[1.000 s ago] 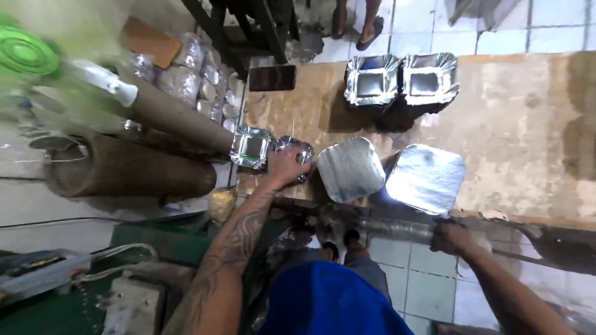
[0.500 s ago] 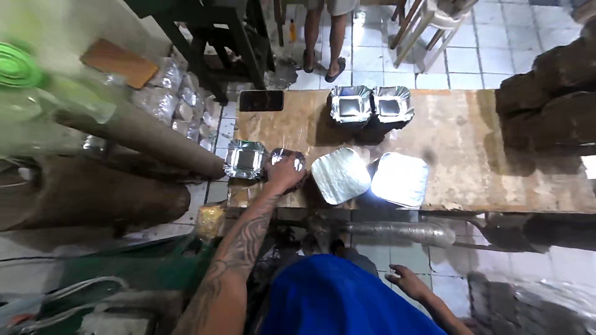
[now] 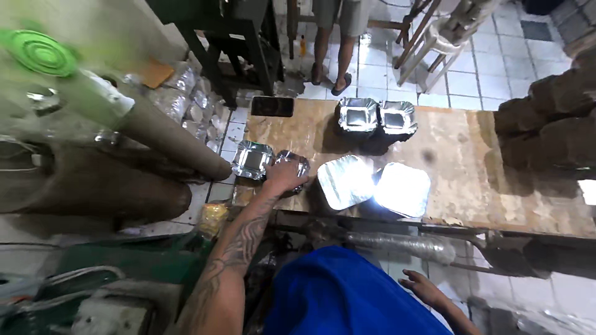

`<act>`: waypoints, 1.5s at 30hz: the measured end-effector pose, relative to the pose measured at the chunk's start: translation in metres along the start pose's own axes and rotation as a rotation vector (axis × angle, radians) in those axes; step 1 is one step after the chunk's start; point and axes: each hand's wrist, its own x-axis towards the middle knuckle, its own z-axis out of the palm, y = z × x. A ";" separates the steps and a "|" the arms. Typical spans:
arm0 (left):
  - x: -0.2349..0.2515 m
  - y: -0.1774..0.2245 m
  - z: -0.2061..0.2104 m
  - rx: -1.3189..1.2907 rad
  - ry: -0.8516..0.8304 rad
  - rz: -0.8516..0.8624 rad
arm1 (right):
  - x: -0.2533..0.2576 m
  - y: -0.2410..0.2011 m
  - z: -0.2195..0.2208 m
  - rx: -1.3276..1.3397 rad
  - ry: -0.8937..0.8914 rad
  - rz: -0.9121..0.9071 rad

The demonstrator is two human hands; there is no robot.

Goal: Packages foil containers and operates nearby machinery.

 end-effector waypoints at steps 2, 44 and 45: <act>0.003 -0.011 0.000 -0.051 0.023 -0.066 | -0.014 -0.033 -0.027 -0.107 -0.031 -0.053; -0.050 0.153 -0.016 -0.258 -0.323 0.613 | -0.013 -0.171 -0.091 -0.787 0.804 -1.059; -0.072 0.152 -0.017 -0.272 -0.177 0.636 | -0.021 -0.172 -0.093 -0.727 0.833 -1.078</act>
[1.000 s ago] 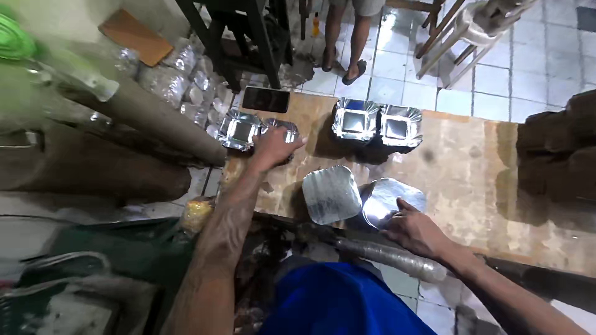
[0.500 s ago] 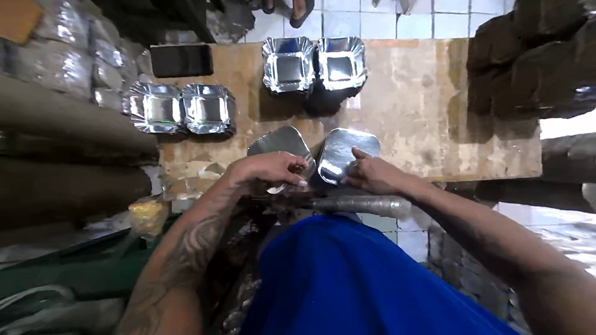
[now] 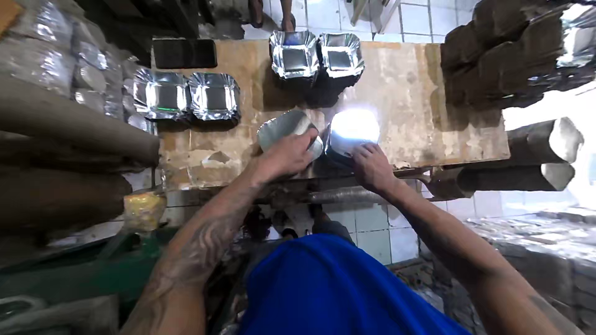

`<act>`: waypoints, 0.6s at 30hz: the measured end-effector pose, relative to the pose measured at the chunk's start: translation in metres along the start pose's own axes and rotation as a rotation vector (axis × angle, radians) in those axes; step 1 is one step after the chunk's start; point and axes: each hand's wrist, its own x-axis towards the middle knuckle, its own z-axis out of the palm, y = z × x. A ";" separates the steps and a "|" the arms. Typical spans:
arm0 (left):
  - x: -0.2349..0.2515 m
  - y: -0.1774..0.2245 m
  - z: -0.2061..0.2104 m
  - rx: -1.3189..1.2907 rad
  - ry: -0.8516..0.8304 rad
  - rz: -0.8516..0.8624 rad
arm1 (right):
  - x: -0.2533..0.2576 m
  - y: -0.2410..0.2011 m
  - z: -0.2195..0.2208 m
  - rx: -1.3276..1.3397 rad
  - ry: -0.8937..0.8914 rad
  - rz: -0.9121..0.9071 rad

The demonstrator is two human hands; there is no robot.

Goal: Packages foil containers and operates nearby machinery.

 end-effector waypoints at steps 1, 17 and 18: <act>-0.023 0.014 0.002 0.003 0.165 0.059 | -0.001 -0.008 -0.016 0.080 0.075 0.029; -0.049 0.003 0.229 -1.672 0.596 -0.230 | -0.063 -0.053 -0.006 1.521 -0.365 0.619; -0.032 -0.012 0.240 -1.422 0.449 -0.308 | -0.083 -0.035 0.010 1.226 -0.402 0.512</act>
